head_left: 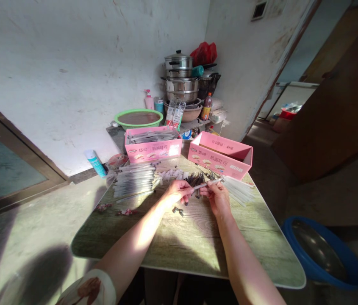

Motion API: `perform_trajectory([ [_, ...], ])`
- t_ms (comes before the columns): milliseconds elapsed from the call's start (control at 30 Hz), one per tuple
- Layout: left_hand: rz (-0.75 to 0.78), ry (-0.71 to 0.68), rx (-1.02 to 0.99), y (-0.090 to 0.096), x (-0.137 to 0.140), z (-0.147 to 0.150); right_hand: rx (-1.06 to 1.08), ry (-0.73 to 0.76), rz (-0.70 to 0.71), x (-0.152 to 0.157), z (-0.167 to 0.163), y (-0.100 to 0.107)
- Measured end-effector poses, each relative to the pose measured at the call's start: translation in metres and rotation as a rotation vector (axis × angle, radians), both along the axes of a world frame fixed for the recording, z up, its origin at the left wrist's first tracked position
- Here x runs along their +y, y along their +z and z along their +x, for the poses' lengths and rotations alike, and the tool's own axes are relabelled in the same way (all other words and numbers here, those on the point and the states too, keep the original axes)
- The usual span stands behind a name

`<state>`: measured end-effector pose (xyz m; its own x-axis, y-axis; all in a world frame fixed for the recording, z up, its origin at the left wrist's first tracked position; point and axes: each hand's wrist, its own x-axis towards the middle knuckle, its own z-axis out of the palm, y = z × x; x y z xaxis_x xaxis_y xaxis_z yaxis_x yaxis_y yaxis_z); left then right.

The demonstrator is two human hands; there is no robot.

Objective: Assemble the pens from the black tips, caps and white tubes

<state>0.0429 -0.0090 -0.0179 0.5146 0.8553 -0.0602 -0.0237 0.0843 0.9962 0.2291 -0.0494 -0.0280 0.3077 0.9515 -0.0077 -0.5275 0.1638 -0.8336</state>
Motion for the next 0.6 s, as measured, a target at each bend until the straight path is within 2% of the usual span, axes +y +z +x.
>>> perform_trajectory([
  [167, 0.07, 0.079, -0.082, 0.005, 0.005, -0.002, -0.007, -0.007, 0.003, -0.001, 0.002, 0.002],
  [300, 0.374, 0.426, 0.136, 0.008, 0.021, -0.023, -0.013, -0.016, -0.005, -0.001, 0.004, 0.004],
  [367, 0.47, 0.536, 0.25, 0.007, 0.029, -0.036, -0.011, -0.021, -0.013, -0.002, 0.004, 0.004],
  [433, 0.509, 0.549, 0.341, 0.004, 0.033, -0.045, -0.006, -0.031, -0.019, -0.002, 0.003, 0.005],
  [600, 0.571, 0.419, 0.548, 0.004, 0.028, -0.043, -0.027, -0.039, -0.02, -0.002, 0.003, 0.003],
])
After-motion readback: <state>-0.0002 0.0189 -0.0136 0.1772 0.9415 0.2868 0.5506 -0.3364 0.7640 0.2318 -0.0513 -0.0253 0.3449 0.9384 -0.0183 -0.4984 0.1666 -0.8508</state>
